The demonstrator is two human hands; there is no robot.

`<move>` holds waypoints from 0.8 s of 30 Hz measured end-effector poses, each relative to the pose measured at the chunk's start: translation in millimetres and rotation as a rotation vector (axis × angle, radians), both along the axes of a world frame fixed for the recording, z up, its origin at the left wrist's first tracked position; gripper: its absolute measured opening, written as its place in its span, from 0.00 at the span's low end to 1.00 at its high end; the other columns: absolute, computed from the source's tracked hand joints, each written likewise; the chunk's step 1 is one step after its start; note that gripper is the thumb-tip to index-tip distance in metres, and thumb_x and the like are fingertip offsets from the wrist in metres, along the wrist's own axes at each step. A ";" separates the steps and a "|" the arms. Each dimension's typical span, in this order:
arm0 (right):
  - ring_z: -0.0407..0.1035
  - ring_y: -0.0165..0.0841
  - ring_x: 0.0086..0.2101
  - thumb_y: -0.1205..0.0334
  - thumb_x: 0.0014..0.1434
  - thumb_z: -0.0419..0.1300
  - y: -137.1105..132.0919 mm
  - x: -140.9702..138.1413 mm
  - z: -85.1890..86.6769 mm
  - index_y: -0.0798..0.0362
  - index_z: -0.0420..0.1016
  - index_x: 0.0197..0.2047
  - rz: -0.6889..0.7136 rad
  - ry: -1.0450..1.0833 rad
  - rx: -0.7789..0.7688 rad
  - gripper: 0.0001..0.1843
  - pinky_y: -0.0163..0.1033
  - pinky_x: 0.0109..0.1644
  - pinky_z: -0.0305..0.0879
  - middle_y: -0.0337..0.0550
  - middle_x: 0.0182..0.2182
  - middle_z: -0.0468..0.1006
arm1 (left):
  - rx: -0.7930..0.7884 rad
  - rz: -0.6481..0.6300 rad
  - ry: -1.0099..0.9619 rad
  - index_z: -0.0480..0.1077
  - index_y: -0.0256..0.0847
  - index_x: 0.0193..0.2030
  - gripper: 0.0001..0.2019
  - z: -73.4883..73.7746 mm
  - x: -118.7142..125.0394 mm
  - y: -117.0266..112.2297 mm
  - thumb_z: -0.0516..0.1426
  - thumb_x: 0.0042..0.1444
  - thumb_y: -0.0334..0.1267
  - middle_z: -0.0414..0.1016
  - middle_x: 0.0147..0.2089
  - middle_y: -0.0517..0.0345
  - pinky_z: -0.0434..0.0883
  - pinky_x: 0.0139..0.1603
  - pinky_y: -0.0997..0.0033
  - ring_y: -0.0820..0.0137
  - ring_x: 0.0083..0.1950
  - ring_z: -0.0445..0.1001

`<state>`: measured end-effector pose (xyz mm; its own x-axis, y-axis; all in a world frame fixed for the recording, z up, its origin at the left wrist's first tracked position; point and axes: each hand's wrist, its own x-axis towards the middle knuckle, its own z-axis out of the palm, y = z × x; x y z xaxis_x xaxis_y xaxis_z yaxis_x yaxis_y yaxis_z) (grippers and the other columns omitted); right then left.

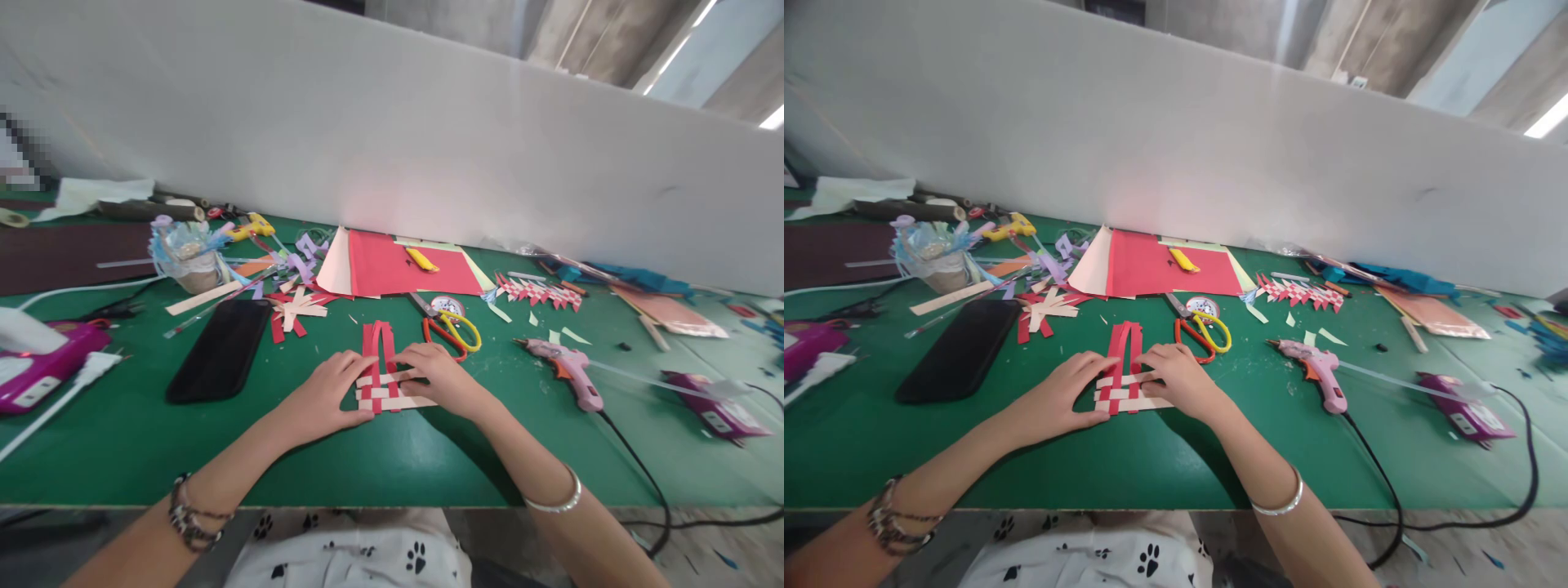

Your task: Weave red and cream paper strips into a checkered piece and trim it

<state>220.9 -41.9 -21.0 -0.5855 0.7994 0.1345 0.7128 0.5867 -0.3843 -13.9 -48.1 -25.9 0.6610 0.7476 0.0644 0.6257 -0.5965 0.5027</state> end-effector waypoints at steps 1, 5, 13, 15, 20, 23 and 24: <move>0.66 0.34 0.42 0.64 0.55 0.59 -0.4 -0.6 -0.1 0.50 0.69 0.45 -0.006 0.004 -0.001 0.13 0.44 0.51 0.52 0.44 0.40 0.73 | -0.009 -0.010 -0.009 0.54 0.45 0.60 0.28 0.1 0.6 -0.1 0.54 0.55 0.50 0.62 0.53 0.51 0.65 0.52 0.62 0.60 0.53 0.63; 0.67 0.34 0.41 0.64 0.56 0.59 -1.6 -0.8 -0.4 0.49 0.71 0.41 -0.039 0.003 0.003 0.08 0.49 0.53 0.44 0.41 0.39 0.74 | 0.009 -0.044 -0.028 0.57 0.45 0.58 0.24 1.5 1.0 -2.2 0.53 0.57 0.49 0.62 0.53 0.52 0.66 0.51 0.64 0.62 0.52 0.65; 0.66 0.33 0.39 0.61 0.54 0.60 -2.0 -0.4 2.9 0.48 0.74 0.35 -0.039 -0.041 0.012 0.04 0.48 0.52 0.44 0.39 0.35 0.73 | 0.028 0.038 0.027 0.58 0.43 0.56 0.24 3.2 -1.9 -6.8 0.54 0.56 0.49 0.63 0.52 0.51 0.66 0.48 0.64 0.61 0.51 0.67; 0.66 0.32 0.39 0.62 0.54 0.60 -1.8 -3.5 3.2 0.48 0.74 0.36 -0.029 -0.042 0.007 0.04 0.48 0.52 0.42 0.38 0.36 0.73 | 0.006 0.011 0.019 0.58 0.43 0.56 0.22 3.9 -0.9 -6.9 0.54 0.57 0.47 0.63 0.52 0.52 0.66 0.49 0.65 0.62 0.51 0.67; 0.67 0.32 0.39 0.64 0.56 0.58 -1.2 -8.4 2.3 0.48 0.73 0.38 -0.032 -0.043 0.016 0.06 0.49 0.54 0.39 0.38 0.37 0.73 | -0.020 -0.014 0.002 0.60 0.44 0.55 0.20 5.8 1.4 -6.8 0.53 0.58 0.46 0.64 0.52 0.53 0.67 0.48 0.66 0.63 0.49 0.68; 0.67 0.32 0.40 0.63 0.55 0.59 -1.2 -6.7 2.4 0.49 0.71 0.41 -0.040 -0.034 0.015 0.09 0.48 0.54 0.39 0.39 0.38 0.73 | -0.016 -0.020 0.010 0.62 0.44 0.54 0.19 6.9 0.3 -7.5 0.53 0.58 0.47 0.63 0.51 0.53 0.67 0.48 0.66 0.63 0.49 0.68; 0.67 0.32 0.40 0.63 0.55 0.59 -1.2 -5.9 2.3 0.49 0.70 0.42 -0.040 -0.033 0.012 0.09 0.47 0.54 0.40 0.39 0.38 0.73 | -0.017 -0.023 0.015 0.62 0.44 0.54 0.18 7.2 -0.2 -7.8 0.53 0.58 0.46 0.63 0.51 0.53 0.67 0.48 0.66 0.63 0.48 0.68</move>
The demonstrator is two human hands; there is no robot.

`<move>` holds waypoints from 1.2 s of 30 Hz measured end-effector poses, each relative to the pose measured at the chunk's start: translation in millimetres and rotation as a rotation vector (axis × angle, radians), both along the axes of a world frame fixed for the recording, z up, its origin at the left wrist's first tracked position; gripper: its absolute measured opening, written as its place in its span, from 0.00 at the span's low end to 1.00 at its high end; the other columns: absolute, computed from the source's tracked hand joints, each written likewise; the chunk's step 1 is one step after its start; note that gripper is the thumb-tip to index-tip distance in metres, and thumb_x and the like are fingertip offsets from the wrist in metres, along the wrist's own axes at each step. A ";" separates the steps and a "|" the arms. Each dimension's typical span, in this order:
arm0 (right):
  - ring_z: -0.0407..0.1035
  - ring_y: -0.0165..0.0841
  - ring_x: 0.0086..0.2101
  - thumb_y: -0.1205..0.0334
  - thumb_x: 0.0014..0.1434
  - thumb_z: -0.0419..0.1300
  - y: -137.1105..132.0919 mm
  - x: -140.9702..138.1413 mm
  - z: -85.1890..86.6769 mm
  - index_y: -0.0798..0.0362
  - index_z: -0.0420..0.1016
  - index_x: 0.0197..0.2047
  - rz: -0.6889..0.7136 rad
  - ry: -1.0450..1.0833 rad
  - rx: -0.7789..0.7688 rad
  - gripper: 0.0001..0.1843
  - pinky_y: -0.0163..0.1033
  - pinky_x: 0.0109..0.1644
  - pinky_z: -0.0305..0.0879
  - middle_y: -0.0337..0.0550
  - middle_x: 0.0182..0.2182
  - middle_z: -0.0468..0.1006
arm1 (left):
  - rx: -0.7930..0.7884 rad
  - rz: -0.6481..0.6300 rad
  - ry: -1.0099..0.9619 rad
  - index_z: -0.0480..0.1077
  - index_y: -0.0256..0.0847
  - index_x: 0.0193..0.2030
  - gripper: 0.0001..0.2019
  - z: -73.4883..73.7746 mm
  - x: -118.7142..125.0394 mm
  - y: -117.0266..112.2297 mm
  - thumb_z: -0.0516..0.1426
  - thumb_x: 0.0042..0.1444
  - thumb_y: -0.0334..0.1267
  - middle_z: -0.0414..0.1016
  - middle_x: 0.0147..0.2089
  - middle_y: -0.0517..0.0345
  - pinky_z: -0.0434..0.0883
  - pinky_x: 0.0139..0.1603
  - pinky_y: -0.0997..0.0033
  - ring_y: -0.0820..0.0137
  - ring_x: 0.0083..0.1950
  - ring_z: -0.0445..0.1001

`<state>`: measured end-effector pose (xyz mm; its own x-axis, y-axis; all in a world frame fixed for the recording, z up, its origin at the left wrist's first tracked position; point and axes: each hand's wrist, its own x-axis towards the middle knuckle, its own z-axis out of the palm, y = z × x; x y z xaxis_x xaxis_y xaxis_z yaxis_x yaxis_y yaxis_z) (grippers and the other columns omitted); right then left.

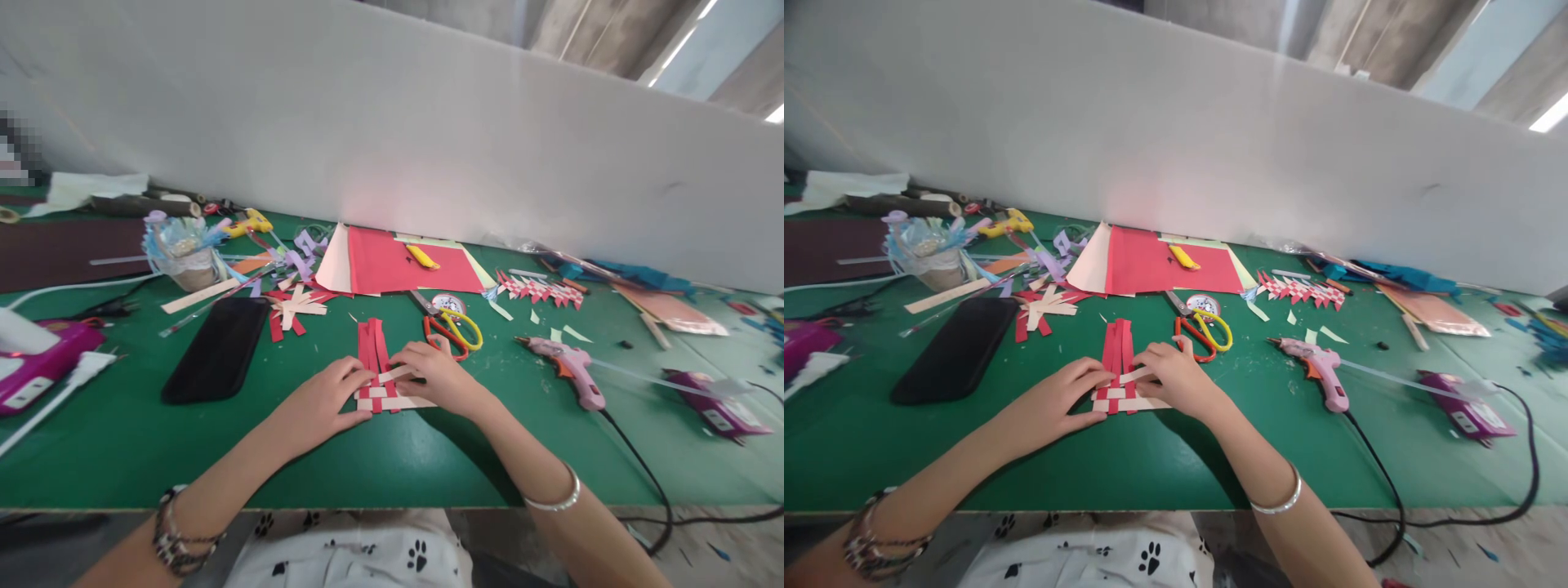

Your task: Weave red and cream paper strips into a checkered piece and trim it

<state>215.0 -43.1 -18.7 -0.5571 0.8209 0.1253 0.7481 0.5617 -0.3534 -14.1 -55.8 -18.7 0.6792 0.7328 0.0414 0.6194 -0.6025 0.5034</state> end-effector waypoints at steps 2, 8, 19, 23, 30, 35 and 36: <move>0.67 0.31 0.40 0.62 0.55 0.59 -0.1 0.7 -0.8 0.50 0.70 0.40 0.008 -0.004 -0.009 0.08 0.46 0.54 0.39 0.39 0.38 0.73 | 0.001 -0.006 0.006 0.63 0.44 0.53 0.18 0.4 -0.9 -0.4 0.52 0.59 0.46 0.64 0.50 0.53 0.67 0.47 0.66 0.64 0.48 0.68; 0.67 0.31 0.41 0.63 0.55 0.59 -0.2 -5.2 -5.7 0.49 0.71 0.39 -0.008 0.008 0.012 0.07 0.47 0.55 0.38 0.38 0.38 0.73 | 0.028 -0.029 0.000 0.65 0.43 0.51 0.16 0.8 -1.4 -0.5 0.50 0.60 0.47 0.65 0.49 0.53 0.67 0.47 0.67 0.65 0.47 0.69; 0.65 0.33 0.42 0.58 0.57 0.57 -24.0 13.5 22.2 0.50 0.68 0.39 0.065 0.072 -0.027 0.07 0.40 0.48 0.53 0.42 0.40 0.71 | 0.293 -0.077 0.176 0.48 0.44 0.66 0.28 -6.4 -3.0 3.8 0.42 0.62 0.53 0.47 0.68 0.54 0.47 0.65 0.56 0.60 0.67 0.46; 0.63 0.35 0.45 0.62 0.55 0.60 -29.9 12.9 11.9 0.49 0.67 0.39 0.068 0.000 -0.056 0.08 0.44 0.52 0.49 0.42 0.44 0.70 | 0.237 -0.092 0.264 0.44 0.45 0.67 0.28 -13.5 -2.7 6.1 0.40 0.63 0.53 0.45 0.69 0.56 0.42 0.66 0.58 0.63 0.68 0.44; 0.63 0.34 0.43 0.58 0.55 0.60 -26.0 3.9 10.1 0.49 0.68 0.40 0.049 0.003 -0.073 0.09 0.44 0.51 0.48 0.41 0.42 0.70 | 0.228 -0.104 0.275 0.44 0.46 0.67 0.27 -14.3 -1.4 4.8 0.40 0.64 0.52 0.44 0.69 0.57 0.41 0.65 0.57 0.64 0.68 0.45; 0.63 0.33 0.43 0.58 0.56 0.59 -26.8 1.9 9.0 0.50 0.68 0.39 0.043 0.012 -0.060 0.07 0.43 0.49 0.48 0.40 0.41 0.70 | 0.246 -0.114 0.240 0.43 0.50 0.67 0.27 -15.2 -1.7 4.8 0.39 0.63 0.54 0.45 0.69 0.57 0.42 0.65 0.56 0.64 0.68 0.46; 0.63 0.33 0.42 0.58 0.56 0.59 -26.8 1.4 8.4 0.50 0.68 0.39 0.048 0.009 -0.055 0.07 0.43 0.50 0.48 0.41 0.41 0.70 | 0.245 -0.114 0.240 0.43 0.50 0.67 0.27 -15.2 -1.5 4.6 0.39 0.63 0.54 0.45 0.69 0.57 0.42 0.65 0.56 0.64 0.68 0.46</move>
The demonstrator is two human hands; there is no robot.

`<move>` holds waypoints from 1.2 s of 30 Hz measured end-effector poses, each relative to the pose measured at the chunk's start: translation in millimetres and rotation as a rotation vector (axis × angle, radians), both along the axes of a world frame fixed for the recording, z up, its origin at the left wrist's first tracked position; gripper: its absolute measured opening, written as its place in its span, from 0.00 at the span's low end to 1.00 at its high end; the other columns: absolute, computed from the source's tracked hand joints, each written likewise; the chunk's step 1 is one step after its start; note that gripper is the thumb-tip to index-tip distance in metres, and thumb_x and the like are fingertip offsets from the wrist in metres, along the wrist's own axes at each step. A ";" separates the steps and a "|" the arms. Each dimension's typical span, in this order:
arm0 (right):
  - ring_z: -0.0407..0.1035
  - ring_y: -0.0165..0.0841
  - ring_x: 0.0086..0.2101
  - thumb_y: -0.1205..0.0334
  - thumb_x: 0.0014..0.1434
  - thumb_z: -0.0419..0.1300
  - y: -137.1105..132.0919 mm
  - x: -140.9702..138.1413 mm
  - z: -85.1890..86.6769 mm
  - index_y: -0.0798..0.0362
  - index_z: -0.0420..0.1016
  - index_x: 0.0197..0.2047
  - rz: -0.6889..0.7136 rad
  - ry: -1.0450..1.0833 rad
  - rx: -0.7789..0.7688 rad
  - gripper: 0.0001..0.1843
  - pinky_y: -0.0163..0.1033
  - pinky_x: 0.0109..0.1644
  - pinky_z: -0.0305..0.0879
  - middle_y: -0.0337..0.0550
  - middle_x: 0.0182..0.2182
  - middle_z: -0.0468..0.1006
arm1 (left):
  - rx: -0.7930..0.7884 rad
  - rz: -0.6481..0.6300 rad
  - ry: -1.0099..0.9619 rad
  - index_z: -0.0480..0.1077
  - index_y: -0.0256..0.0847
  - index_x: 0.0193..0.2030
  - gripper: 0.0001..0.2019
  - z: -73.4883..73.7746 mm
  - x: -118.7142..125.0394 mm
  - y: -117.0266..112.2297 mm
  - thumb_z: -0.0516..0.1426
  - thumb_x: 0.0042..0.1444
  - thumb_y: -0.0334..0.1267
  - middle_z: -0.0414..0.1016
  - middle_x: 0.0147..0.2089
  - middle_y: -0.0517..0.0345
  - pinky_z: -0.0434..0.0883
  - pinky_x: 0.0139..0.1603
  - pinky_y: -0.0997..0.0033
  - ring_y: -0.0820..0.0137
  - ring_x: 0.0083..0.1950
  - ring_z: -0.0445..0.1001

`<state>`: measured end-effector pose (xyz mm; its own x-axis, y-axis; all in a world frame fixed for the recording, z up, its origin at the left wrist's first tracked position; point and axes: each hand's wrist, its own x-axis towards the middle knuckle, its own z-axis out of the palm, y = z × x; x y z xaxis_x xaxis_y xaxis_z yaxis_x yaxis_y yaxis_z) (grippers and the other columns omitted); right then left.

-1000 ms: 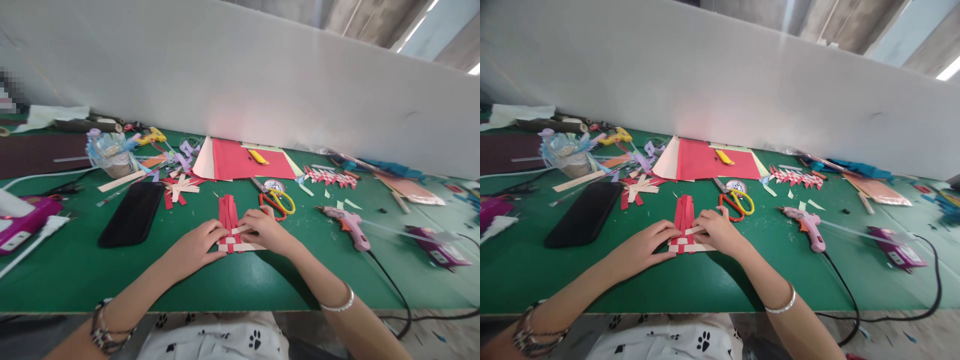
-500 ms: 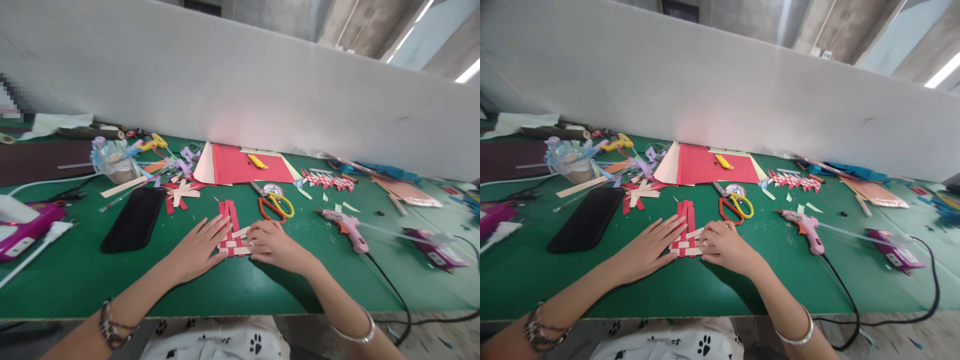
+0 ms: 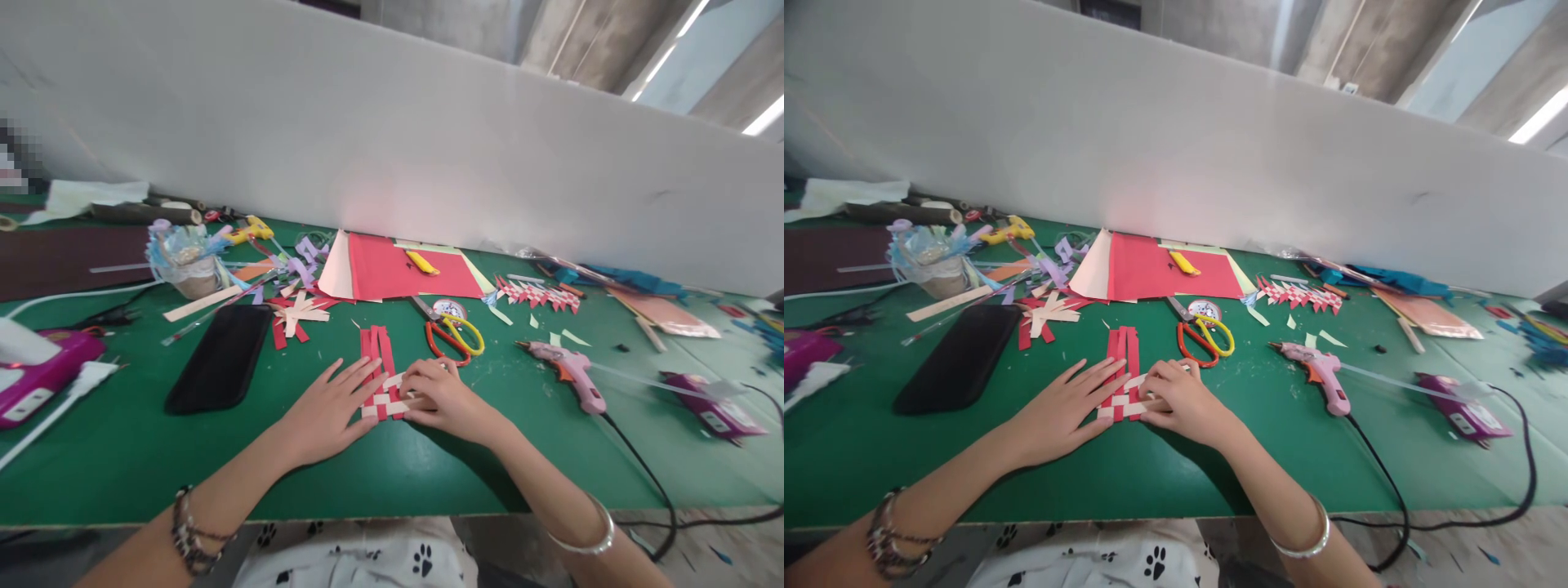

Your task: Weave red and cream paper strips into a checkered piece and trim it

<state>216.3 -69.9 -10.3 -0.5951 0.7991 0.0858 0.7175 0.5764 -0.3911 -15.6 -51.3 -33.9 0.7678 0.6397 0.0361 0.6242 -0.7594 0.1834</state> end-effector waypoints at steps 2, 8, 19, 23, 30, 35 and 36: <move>0.63 0.34 0.43 0.57 0.56 0.58 0.4 -1.6 -1.2 0.50 0.68 0.38 0.005 -0.005 0.012 0.08 0.44 0.50 0.47 0.42 0.41 0.70 | -0.001 0.003 0.005 0.44 0.50 0.67 0.28 0.3 0.6 -0.5 0.40 0.62 0.54 0.45 0.69 0.57 0.42 0.65 0.56 0.63 0.68 0.46; 0.62 0.36 0.46 0.57 0.57 0.57 2.4 -5.0 -2.4 0.50 0.68 0.40 0.041 0.011 0.009 0.08 0.48 0.53 0.46 0.44 0.45 0.69 | -0.017 0.018 0.021 0.42 0.47 0.67 0.29 0.1 1.6 -1.5 0.42 0.62 0.52 0.43 0.69 0.55 0.43 0.65 0.54 0.62 0.68 0.45; 0.64 0.35 0.43 0.57 0.57 0.57 2.0 -8.9 -3.7 0.51 0.68 0.38 0.029 -0.012 0.026 0.08 0.47 0.51 0.47 0.44 0.43 0.71 | -0.028 -0.008 -0.009 0.45 0.49 0.67 0.27 0.9 1.3 -1.8 0.41 0.63 0.52 0.43 0.69 0.55 0.42 0.65 0.52 0.61 0.68 0.46; 0.64 0.36 0.43 0.56 0.55 0.58 2.6 -9.0 -2.6 0.50 0.68 0.39 0.034 0.015 0.009 0.10 0.45 0.50 0.49 0.44 0.42 0.71 | -0.038 -0.020 -0.006 0.46 0.49 0.66 0.26 3.5 1.8 -1.5 0.42 0.63 0.51 0.44 0.69 0.54 0.42 0.65 0.51 0.61 0.68 0.46; 0.63 0.38 0.48 0.58 0.58 0.53 2.4 4.1 -1.5 0.48 0.67 0.44 -0.146 0.069 0.059 0.10 0.47 0.51 0.49 0.46 0.46 0.70 | 0.015 -0.002 -0.068 0.45 0.47 0.67 0.26 3.6 0.8 -5.1 0.44 0.63 0.48 0.49 0.68 0.55 0.46 0.65 0.54 0.62 0.66 0.50; 0.61 0.38 0.52 0.56 0.57 0.55 4.5 -2.5 -4.2 0.49 0.65 0.49 -0.110 -0.017 0.068 0.16 0.50 0.56 0.44 0.46 0.51 0.68 | 0.027 0.062 -0.015 0.46 0.41 0.66 0.28 -1.3 0.5 -5.5 0.40 0.63 0.52 0.47 0.68 0.53 0.45 0.65 0.53 0.61 0.67 0.47; 0.61 0.39 0.52 0.55 0.57 0.55 5.5 -3.8 -4.5 0.49 0.65 0.50 -0.106 -0.030 0.072 0.18 0.51 0.56 0.44 0.47 0.52 0.68 | 0.027 0.060 -0.005 0.47 0.41 0.66 0.29 -1.6 0.8 -5.3 0.40 0.63 0.52 0.47 0.68 0.53 0.45 0.65 0.54 0.61 0.68 0.46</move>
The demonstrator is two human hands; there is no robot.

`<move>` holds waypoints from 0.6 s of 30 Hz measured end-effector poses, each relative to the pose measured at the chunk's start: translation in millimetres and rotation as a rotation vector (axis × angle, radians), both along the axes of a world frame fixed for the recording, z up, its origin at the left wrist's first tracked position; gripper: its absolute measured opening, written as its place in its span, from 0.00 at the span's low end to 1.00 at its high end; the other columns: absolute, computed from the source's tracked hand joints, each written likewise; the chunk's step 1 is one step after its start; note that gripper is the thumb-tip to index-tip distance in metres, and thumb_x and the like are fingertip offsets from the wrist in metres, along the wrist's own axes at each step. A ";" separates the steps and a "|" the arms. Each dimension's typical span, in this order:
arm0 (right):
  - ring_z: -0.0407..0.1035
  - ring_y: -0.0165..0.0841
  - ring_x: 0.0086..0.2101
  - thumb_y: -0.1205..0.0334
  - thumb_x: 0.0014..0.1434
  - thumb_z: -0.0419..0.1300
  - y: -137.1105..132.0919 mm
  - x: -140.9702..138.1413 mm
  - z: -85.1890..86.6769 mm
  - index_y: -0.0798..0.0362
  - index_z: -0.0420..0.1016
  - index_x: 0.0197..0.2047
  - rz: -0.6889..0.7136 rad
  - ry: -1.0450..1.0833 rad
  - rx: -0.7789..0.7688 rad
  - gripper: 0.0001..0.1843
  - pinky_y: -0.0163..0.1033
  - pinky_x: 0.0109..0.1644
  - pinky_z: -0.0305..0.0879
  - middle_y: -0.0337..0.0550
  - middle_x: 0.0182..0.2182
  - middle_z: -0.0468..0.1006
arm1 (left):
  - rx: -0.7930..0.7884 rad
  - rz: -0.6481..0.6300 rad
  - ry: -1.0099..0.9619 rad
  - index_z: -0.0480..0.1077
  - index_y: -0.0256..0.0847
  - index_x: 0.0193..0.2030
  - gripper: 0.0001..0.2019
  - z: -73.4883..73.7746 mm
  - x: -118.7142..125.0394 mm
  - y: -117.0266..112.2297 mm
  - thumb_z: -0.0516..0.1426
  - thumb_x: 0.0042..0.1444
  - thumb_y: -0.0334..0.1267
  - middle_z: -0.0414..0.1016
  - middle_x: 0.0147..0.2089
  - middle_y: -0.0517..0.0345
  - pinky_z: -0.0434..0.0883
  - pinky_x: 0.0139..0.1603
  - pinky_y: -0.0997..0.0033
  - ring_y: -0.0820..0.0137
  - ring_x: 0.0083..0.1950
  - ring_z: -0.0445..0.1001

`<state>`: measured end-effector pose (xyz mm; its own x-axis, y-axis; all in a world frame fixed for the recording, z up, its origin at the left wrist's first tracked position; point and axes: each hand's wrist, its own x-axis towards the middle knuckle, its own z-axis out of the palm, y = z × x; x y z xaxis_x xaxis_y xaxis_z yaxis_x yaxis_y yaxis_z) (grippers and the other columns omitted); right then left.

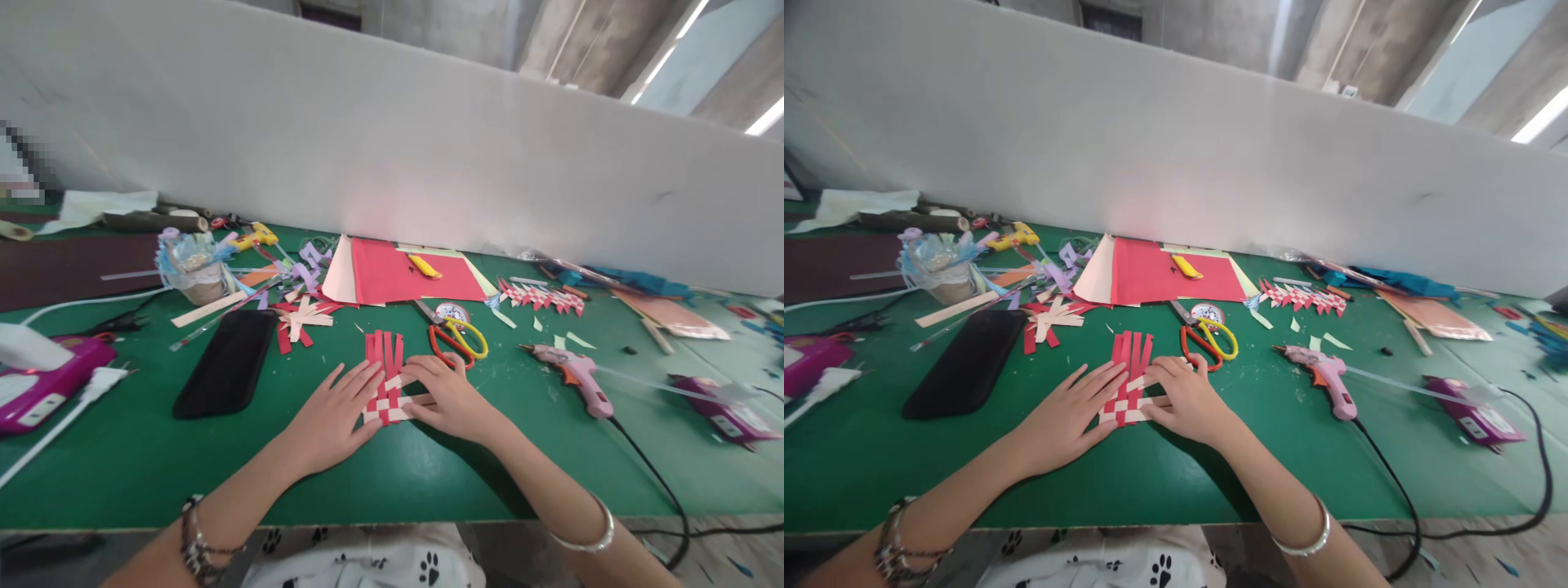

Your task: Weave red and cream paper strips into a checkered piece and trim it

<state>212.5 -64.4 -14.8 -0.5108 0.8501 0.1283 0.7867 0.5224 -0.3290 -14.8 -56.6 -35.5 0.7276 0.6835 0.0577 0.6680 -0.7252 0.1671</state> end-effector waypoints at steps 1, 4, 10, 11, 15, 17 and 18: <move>0.61 0.39 0.52 0.55 0.57 0.55 1.1 -0.9 -0.1 0.50 0.65 0.50 0.003 -0.009 0.004 0.19 0.51 0.57 0.44 0.48 0.52 0.68 | -0.003 -0.001 0.011 0.47 0.41 0.66 0.29 -0.1 0.3 0.2 0.40 0.63 0.53 0.47 0.68 0.53 0.45 0.65 0.54 0.62 0.68 0.46; 0.60 0.41 0.53 0.53 0.56 0.54 3.8 -2.2 0.8 0.50 0.63 0.53 0.029 -0.002 0.000 0.21 0.53 0.58 0.43 0.50 0.54 0.67 | -0.012 0.000 0.039 0.47 0.40 0.66 0.29 0.4 0.9 0.8 0.40 0.63 0.53 0.46 0.68 0.53 0.44 0.65 0.54 0.61 0.68 0.46; 0.58 0.40 0.54 0.54 0.56 0.55 4.7 -4.5 0.9 0.49 0.57 0.58 0.068 0.050 -0.027 0.27 0.53 0.59 0.41 0.49 0.53 0.68 | 0.021 -0.019 0.020 0.45 0.48 0.67 0.27 -3.7 0.0 2.3 0.42 0.63 0.52 0.47 0.68 0.55 0.43 0.65 0.54 0.62 0.68 0.46; 0.58 0.41 0.54 0.53 0.55 0.56 5.0 -4.5 -0.2 0.49 0.56 0.58 0.081 0.051 -0.027 0.28 0.54 0.59 0.41 0.49 0.53 0.68 | 0.029 -0.021 0.015 0.45 0.49 0.66 0.27 -4.6 -0.2 2.5 0.42 0.63 0.51 0.47 0.68 0.55 0.43 0.65 0.54 0.62 0.68 0.46; 0.59 0.40 0.54 0.53 0.56 0.55 7.2 -1.4 -3.8 0.48 0.59 0.56 0.070 0.076 0.005 0.25 0.53 0.59 0.42 0.48 0.54 0.68 | 0.033 -0.017 0.003 0.45 0.50 0.67 0.27 -4.9 -0.3 2.3 0.42 0.63 0.51 0.47 0.68 0.55 0.44 0.65 0.53 0.62 0.68 0.47; 0.60 0.39 0.53 0.54 0.57 0.54 7.3 -0.2 -3.5 0.48 0.62 0.54 0.046 0.100 0.023 0.21 0.52 0.58 0.43 0.47 0.52 0.69 | 0.023 -0.014 0.009 0.45 0.48 0.67 0.27 -3.3 0.1 1.7 0.42 0.63 0.51 0.46 0.68 0.55 0.44 0.65 0.53 0.62 0.68 0.47; 0.60 0.39 0.52 0.55 0.58 0.54 7.0 -0.3 -2.9 0.48 0.63 0.53 0.044 0.104 0.024 0.20 0.52 0.58 0.44 0.47 0.52 0.69 | 0.018 -0.013 0.015 0.46 0.48 0.66 0.27 -2.4 0.3 1.4 0.42 0.63 0.51 0.46 0.68 0.55 0.44 0.64 0.53 0.62 0.68 0.47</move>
